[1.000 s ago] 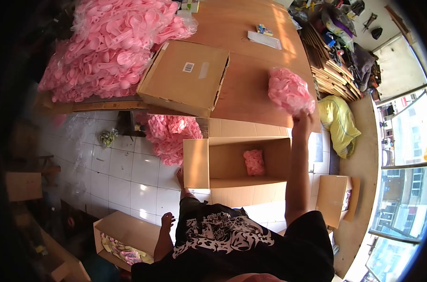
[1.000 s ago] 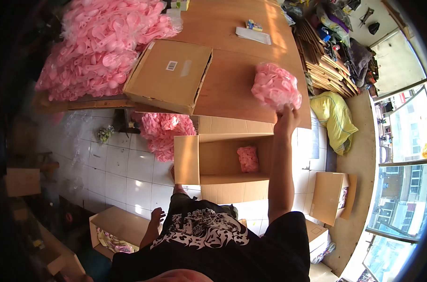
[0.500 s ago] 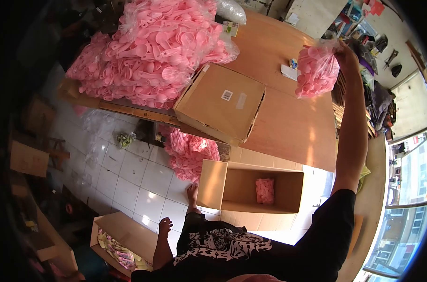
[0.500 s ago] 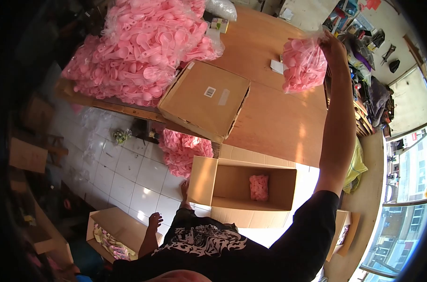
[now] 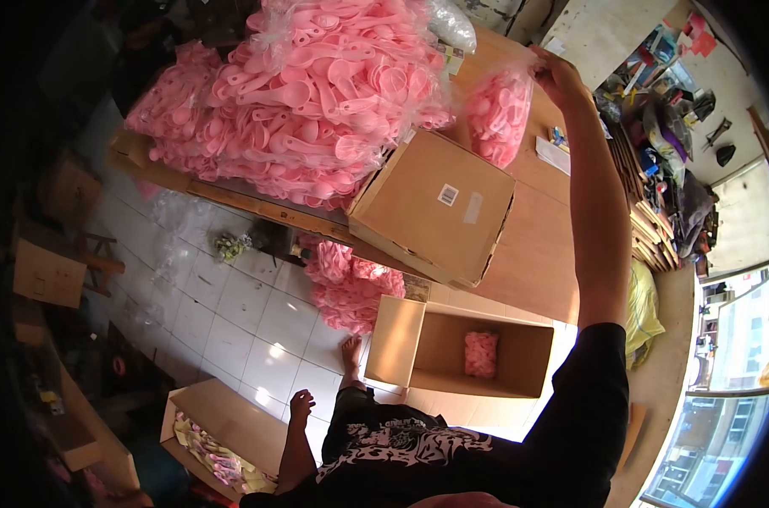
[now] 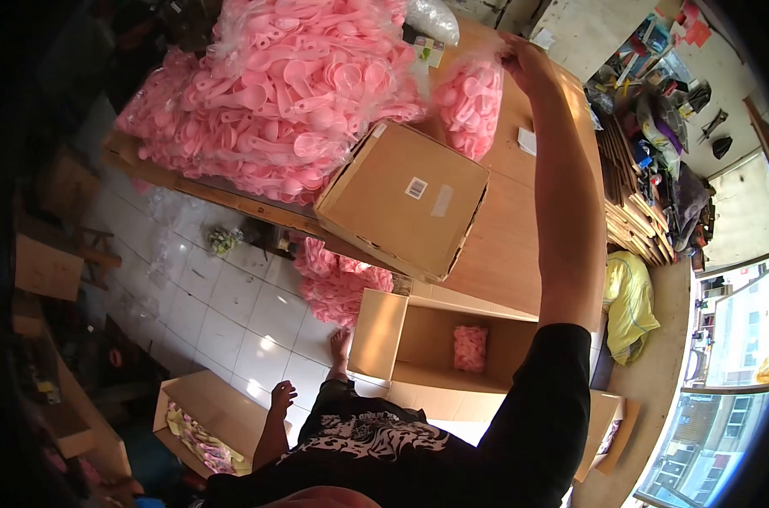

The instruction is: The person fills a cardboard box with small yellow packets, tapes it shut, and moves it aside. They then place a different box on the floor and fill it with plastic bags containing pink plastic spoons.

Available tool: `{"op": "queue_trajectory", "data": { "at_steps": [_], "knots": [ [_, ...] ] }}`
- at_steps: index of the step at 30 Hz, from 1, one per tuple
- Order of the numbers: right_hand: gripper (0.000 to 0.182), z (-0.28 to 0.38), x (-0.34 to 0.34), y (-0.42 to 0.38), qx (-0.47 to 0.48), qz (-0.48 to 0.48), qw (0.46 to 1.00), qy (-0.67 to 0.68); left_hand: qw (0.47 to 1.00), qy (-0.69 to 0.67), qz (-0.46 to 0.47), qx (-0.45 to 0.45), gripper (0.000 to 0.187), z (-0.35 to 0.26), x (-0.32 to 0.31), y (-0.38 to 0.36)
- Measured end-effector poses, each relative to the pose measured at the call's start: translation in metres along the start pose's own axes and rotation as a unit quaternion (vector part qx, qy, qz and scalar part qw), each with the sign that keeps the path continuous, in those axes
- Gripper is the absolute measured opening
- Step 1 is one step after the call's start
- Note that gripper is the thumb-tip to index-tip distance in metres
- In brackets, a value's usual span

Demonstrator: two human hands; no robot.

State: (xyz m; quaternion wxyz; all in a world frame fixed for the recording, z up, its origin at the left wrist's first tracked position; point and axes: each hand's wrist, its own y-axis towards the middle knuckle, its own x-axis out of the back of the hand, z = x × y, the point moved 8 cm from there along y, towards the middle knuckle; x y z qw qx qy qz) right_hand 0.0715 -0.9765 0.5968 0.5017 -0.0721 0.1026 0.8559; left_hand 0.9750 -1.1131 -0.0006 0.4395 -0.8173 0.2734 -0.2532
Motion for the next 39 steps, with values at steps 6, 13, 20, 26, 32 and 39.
{"op": "queue_trajectory", "data": {
  "at_steps": [6,13,20,26,32,39],
  "knots": [
    [0.038,-0.022,-0.091,-0.059,-0.047,0.009,0.961,-0.272,0.997,0.009,0.020,0.077,0.035,0.034,0.007,-0.005],
    [0.038,0.000,-0.068,-0.286,0.022,0.186,0.953,-0.240,0.991,0.092,0.085,0.048,0.042,0.010,-0.025,0.006],
    [0.028,-0.203,0.092,-0.560,-0.310,0.370,0.822,-0.303,0.980,0.107,0.063,-0.155,0.037,-0.048,-0.073,-0.037],
    [0.088,-0.421,0.289,-0.770,-0.424,0.181,0.618,-0.638,0.964,0.191,0.108,-0.151,0.036,0.094,-0.103,-0.097],
    [0.095,-0.472,0.292,-0.813,-0.352,0.223,0.553,-0.722,0.988,0.142,0.053,-0.027,0.037,0.275,-0.079,-0.144],
    [0.033,-0.537,0.298,-0.842,-0.249,0.231,0.648,-0.682,0.998,-0.012,-0.053,0.039,0.038,0.429,-0.078,-0.207]
  ]
}}
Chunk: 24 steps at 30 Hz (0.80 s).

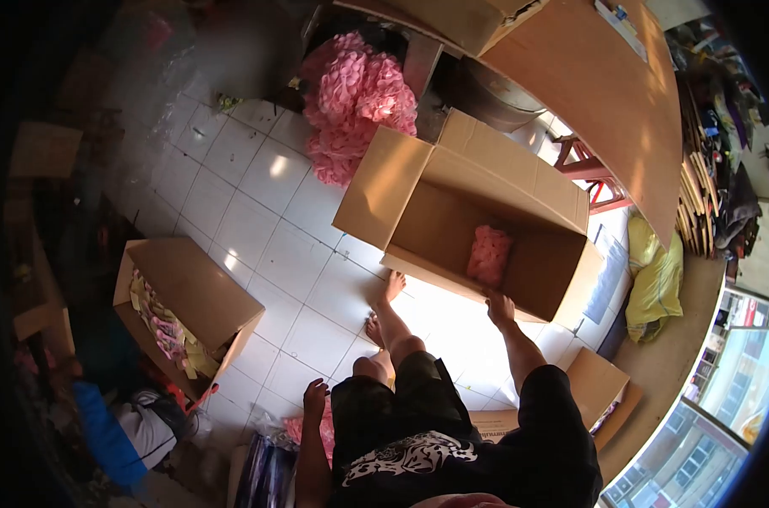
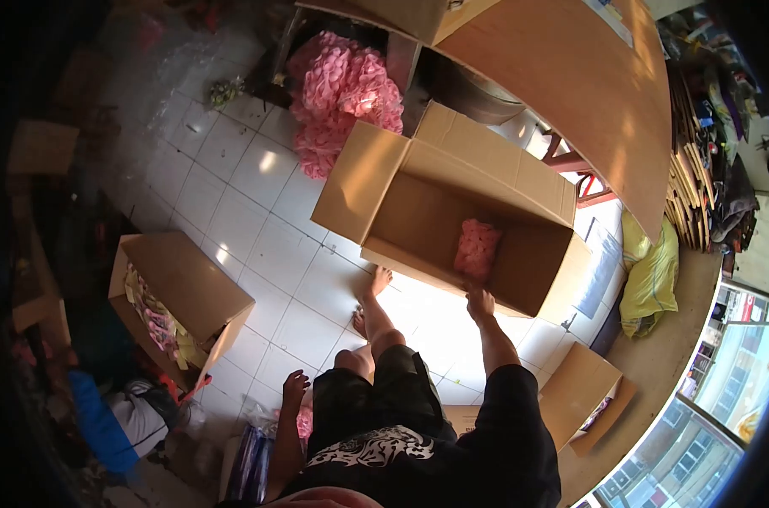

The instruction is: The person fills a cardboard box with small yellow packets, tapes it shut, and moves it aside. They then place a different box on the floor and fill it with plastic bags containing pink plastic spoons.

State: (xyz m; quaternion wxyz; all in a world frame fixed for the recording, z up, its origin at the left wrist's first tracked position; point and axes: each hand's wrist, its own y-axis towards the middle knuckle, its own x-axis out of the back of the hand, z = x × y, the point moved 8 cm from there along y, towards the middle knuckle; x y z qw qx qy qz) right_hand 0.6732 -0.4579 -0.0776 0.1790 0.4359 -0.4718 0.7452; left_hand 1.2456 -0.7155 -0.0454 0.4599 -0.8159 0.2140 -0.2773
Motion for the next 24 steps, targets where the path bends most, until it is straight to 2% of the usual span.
{"op": "queue_trajectory", "data": {
  "at_steps": [1,3,6,7,8,10,11,12,13,14,15,16,17,18,19,20,21,22,23,24],
  "knots": [
    [0.031,0.008,0.002,-0.004,0.033,-0.045,0.998,-0.015,1.000,-0.023,0.000,-0.011,0.038,0.019,-0.004,-0.008],
    [0.030,0.020,-0.002,-0.008,0.033,-0.052,0.997,-0.048,0.998,-0.050,0.008,-0.032,0.038,0.064,-0.016,-0.025],
    [0.032,0.027,-0.005,-0.011,0.036,-0.075,0.995,-0.051,0.994,-0.109,-0.009,0.019,0.037,0.128,-0.042,-0.060],
    [0.034,0.033,0.001,-0.014,0.021,-0.040,0.999,-0.030,0.993,-0.114,0.008,0.036,0.036,0.143,-0.054,-0.073],
    [0.037,0.035,0.005,-0.014,0.041,-0.030,0.999,-0.014,1.000,-0.011,0.017,0.007,0.035,0.172,-0.061,-0.076],
    [0.040,0.033,0.010,-0.015,0.091,0.004,0.996,0.009,0.991,-0.121,0.014,0.055,0.035,0.259,-0.092,-0.080],
    [0.039,0.002,-0.008,0.002,0.061,0.047,0.990,0.118,0.991,-0.130,0.007,0.025,0.036,0.284,-0.104,-0.083],
    [0.038,-0.030,-0.027,0.020,0.031,0.090,0.970,0.224,0.993,-0.108,-0.006,0.039,0.036,0.292,-0.114,-0.090],
    [0.038,-0.035,-0.020,0.029,0.042,0.098,0.971,0.215,0.992,-0.120,-0.014,0.045,0.036,0.288,-0.128,-0.099],
    [0.035,-0.052,-0.022,0.036,-0.073,0.156,0.913,0.369,0.991,-0.123,-0.026,0.048,0.036,0.270,-0.138,-0.108],
    [0.032,-0.069,-0.033,0.039,-0.190,0.206,0.817,0.504,0.990,-0.125,-0.036,0.053,0.035,0.250,-0.150,-0.117],
    [0.032,-0.097,-0.052,0.058,-0.186,0.214,0.822,0.494,0.989,-0.126,-0.045,0.059,0.034,0.249,-0.170,-0.121],
    [0.031,-0.128,-0.079,0.101,-0.089,0.234,0.886,0.391,0.977,-0.201,-0.071,-0.016,0.036,0.297,-0.198,-0.107],
    [0.029,-0.153,-0.103,0.122,0.000,0.252,0.926,0.281,0.976,-0.208,-0.027,0.057,0.040,0.322,-0.234,-0.099],
    [0.032,-0.137,-0.104,0.129,0.261,0.194,0.939,-0.114,0.983,-0.180,-0.038,0.025,0.040,0.290,-0.258,-0.063],
    [0.032,-0.141,-0.113,0.138,0.278,0.161,0.934,-0.158,0.983,-0.138,-0.106,-0.065,0.041,0.228,-0.275,0.019],
    [0.031,-0.154,-0.126,0.149,0.260,0.156,0.942,-0.145,0.970,-0.081,-0.192,-0.128,0.044,0.168,-0.290,0.106],
    [0.030,-0.162,-0.139,0.161,0.240,0.153,0.950,-0.126,0.948,-0.034,-0.279,-0.151,0.048,0.134,-0.305,0.184],
    [0.030,-0.166,-0.154,0.170,0.236,0.151,0.952,-0.119,0.928,0.003,-0.343,-0.144,0.053,0.129,-0.319,0.235],
    [0.029,-0.170,-0.168,0.179,0.232,0.148,0.954,-0.114,0.914,0.072,-0.389,-0.092,0.056,0.173,-0.335,0.280]
  ]
}}
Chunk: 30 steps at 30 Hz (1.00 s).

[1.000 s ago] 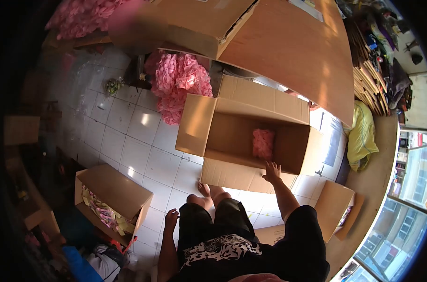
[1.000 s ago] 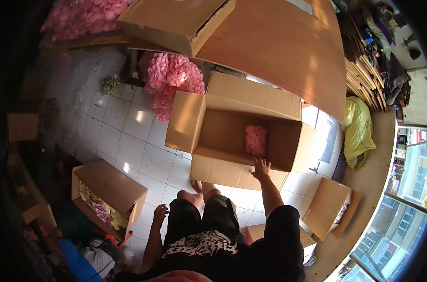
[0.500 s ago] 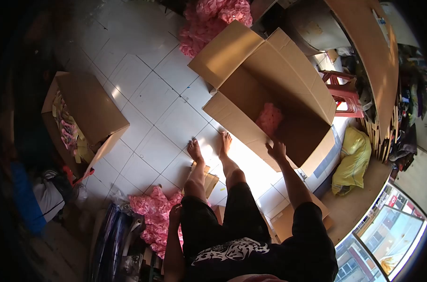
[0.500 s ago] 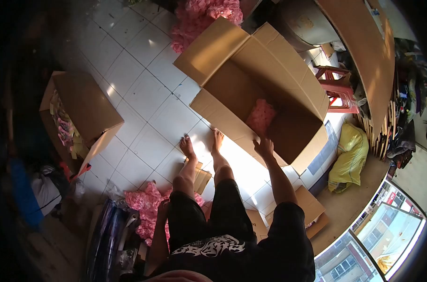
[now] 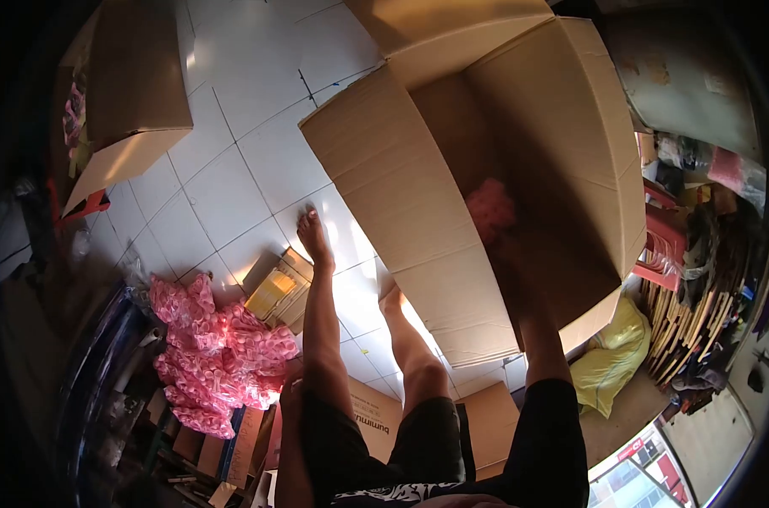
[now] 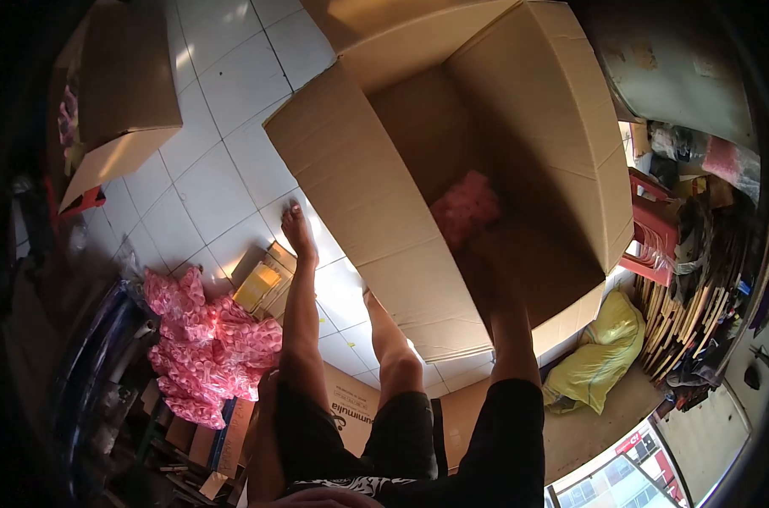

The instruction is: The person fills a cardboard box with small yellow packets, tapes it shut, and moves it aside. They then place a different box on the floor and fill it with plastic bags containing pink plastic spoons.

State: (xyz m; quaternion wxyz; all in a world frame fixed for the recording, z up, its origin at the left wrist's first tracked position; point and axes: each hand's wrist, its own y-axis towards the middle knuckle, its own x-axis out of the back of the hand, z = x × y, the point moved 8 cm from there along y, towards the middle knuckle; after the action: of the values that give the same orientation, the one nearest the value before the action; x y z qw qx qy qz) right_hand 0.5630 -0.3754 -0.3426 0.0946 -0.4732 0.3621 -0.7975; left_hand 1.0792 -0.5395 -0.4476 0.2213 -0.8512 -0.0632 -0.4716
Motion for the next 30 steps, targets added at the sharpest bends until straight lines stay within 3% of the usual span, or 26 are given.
{"op": "queue_trajectory", "data": {
  "at_steps": [1,7,14,17,22,24,26,30],
  "knots": [
    [0.029,-0.006,-0.011,0.011,0.006,-0.003,1.000,-0.003,0.999,0.000,-0.035,0.004,0.060,0.009,-0.011,-0.007],
    [0.026,-0.011,-0.068,0.040,0.037,0.004,0.999,-0.017,0.997,-0.029,-0.035,0.065,0.067,0.027,-0.032,-0.016],
    [0.023,0.000,-0.078,0.038,0.069,0.009,0.997,-0.012,0.998,0.046,-0.031,0.041,0.064,0.025,-0.036,-0.020],
    [0.021,0.006,-0.084,0.042,0.079,0.012,0.997,-0.008,0.992,0.104,-0.067,0.026,0.061,0.067,-0.061,-0.005],
    [0.019,0.012,-0.095,0.049,0.083,0.005,0.997,0.008,0.995,0.090,-0.042,0.027,0.066,0.028,-0.036,-0.018],
    [0.019,0.013,-0.097,0.049,0.087,0.003,0.996,0.011,0.996,-0.035,-0.048,0.061,0.068,0.018,-0.027,-0.031],
    [0.018,0.013,-0.097,0.052,0.093,-0.002,0.996,0.008,0.998,-0.028,-0.030,0.049,0.069,0.009,-0.029,-0.034],
    [0.017,0.013,-0.107,0.062,0.106,-0.001,0.994,0.009,0.998,0.058,-0.025,0.023,0.051,0.011,-0.025,-0.036]
  ]
}}
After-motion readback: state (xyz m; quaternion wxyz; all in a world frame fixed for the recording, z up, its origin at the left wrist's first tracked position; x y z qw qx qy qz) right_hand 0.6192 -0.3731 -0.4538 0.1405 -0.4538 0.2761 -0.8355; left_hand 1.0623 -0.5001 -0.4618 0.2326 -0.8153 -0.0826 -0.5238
